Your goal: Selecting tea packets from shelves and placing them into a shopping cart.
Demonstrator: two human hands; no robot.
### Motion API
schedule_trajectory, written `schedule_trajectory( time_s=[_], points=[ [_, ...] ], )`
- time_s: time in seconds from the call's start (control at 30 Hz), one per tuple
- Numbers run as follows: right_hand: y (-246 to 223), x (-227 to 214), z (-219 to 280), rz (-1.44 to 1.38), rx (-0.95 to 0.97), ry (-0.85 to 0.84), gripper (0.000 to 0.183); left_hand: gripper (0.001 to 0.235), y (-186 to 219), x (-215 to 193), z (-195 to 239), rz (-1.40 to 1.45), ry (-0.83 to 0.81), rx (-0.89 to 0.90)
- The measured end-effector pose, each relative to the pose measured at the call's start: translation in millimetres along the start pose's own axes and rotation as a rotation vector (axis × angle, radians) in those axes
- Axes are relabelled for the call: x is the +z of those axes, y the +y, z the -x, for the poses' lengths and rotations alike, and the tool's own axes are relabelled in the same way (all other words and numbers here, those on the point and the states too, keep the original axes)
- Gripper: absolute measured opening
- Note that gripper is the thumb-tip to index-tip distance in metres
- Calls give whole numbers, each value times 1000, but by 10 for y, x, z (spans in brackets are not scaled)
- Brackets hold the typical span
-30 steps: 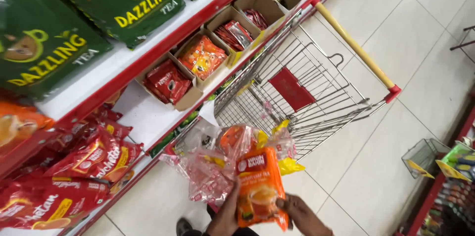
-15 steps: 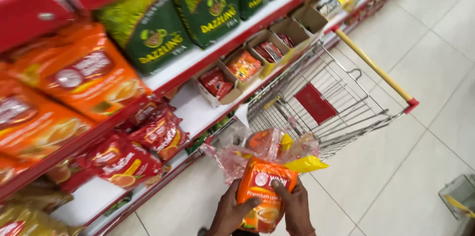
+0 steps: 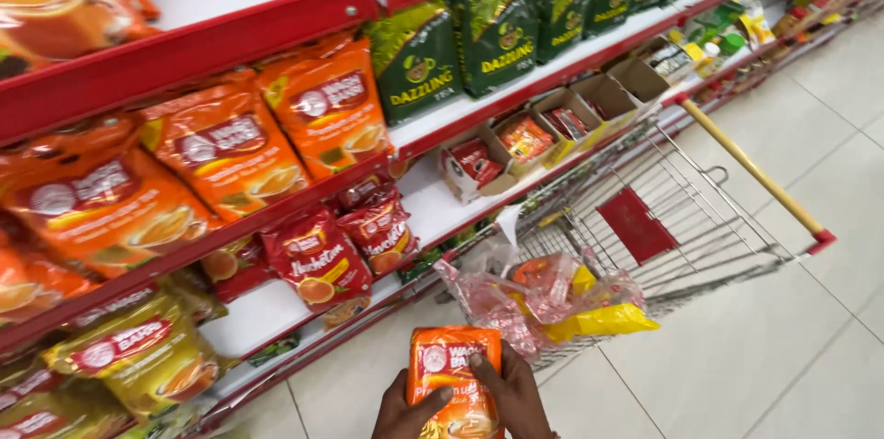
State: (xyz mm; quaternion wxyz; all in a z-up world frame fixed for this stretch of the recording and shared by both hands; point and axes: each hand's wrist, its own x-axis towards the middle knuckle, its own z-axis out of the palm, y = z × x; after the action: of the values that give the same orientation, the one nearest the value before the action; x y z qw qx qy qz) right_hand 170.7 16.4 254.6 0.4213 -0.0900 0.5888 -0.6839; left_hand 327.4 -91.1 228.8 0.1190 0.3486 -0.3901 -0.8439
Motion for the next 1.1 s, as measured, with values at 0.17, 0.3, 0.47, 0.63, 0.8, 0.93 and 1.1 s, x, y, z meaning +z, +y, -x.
schedule_trajectory(
  time_s=[0.17, 0.3, 0.47, 0.63, 0.8, 0.93, 1.1],
  points=[
    [81, 124, -303, 10, 4, -94, 31, 53, -98, -341, 84, 205, 151, 67],
    [360, -118, -1170, 184, -163, -104, 18, 52, -1, -489, -105, 248, 291, 85],
    [403, -32, -2389, 771, -412, -83, 14, 52, 535, -360, -127, 276, 402, 119],
    [634, -58, -3606, 1298, -678, -165, 12, 53, 417, -461, -480, 373, 496, 136],
    [791, 43, -4163, 1459, -710, -321, 11, 54, 150, -578, -654, 384, 570, 203],
    [881, 136, -4321, 1657, -578, -350, 14, 56, -30, -591, -694, 409, 569, 255],
    [1053, 170, -4488, 1818, -612, -370, 16, 58, 12, -597, -656, 444, 580, 315]
  ],
)
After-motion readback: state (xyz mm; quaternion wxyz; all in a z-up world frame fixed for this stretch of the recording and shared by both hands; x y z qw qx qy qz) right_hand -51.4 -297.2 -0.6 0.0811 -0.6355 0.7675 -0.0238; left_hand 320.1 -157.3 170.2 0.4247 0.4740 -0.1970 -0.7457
